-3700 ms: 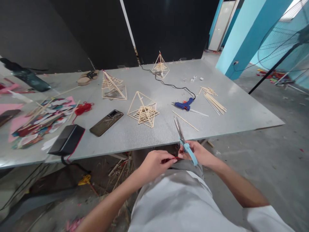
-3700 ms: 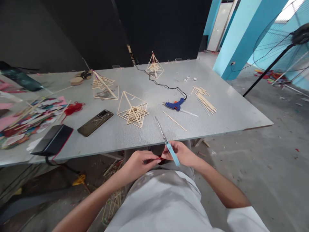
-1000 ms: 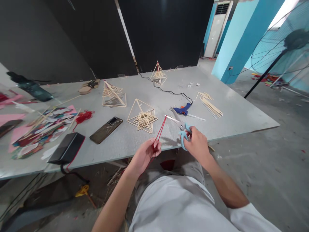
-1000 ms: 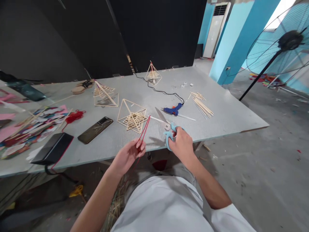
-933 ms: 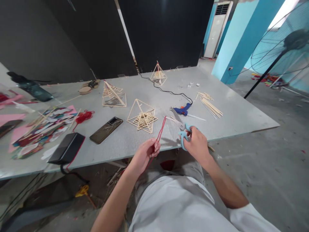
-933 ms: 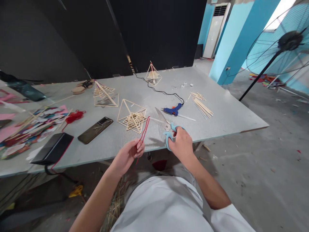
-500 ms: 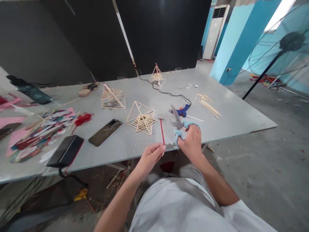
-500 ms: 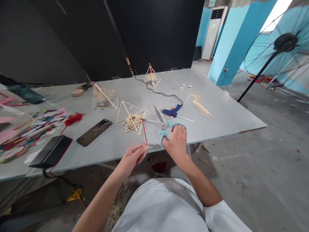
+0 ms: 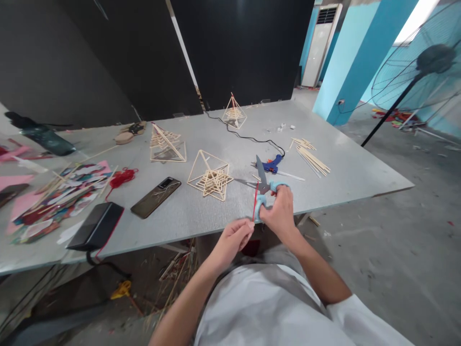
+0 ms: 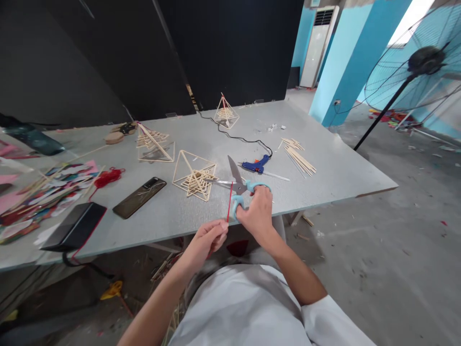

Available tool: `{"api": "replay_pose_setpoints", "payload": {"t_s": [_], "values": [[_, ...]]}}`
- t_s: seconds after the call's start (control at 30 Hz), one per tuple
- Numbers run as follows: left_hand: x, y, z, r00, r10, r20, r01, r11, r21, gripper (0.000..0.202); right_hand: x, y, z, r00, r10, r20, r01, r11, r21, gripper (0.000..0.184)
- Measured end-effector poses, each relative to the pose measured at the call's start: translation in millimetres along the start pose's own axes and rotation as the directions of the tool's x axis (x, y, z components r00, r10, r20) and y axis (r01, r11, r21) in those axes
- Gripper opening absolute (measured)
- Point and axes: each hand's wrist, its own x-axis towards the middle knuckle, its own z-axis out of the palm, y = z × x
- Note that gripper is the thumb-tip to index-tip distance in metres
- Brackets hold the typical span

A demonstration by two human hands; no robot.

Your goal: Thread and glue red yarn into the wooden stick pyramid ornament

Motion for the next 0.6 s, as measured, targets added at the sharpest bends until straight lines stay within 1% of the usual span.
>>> {"api": "replay_pose_setpoints", "payload": {"t_s": [0.13, 0.23, 0.3, 0.43, 0.6], "values": [[-5.2, 0.5, -18.7, 1.000, -0.009, -0.024, 0.005, 0.986, -0.164, 0.051, 5.6, 7.2, -5.0, 0.999, -0.026, 0.029, 0.029, 0.994, -0.102, 0.027], [-0.7, 5.0, -32.6, 0.999, 0.003, -0.047, -0.016, 0.963, -0.268, 0.054, 11.4, 9.1, -6.1, 0.998, -0.029, 0.054, 0.039, 0.979, -0.200, 0.033], [4.3, 7.5, -39.6, 0.998, 0.015, -0.059, -0.032, 0.950, -0.311, 0.057, 15.4, 9.1, -5.7, 0.998, -0.027, 0.056, 0.041, 0.966, -0.255, 0.034], [12.7, 9.3, -44.6, 0.997, 0.031, -0.066, -0.051, 0.943, -0.328, 0.057, 21.8, 9.1, -2.7, 0.998, -0.038, 0.055, 0.053, 0.948, -0.315, 0.031], [19.5, 6.4, -37.7, 0.994, 0.064, -0.084, -0.083, 0.968, -0.239, 0.046, 26.4, 9.0, 4.5, 0.998, -0.031, 0.047, 0.045, 0.944, -0.326, 0.031]]}}
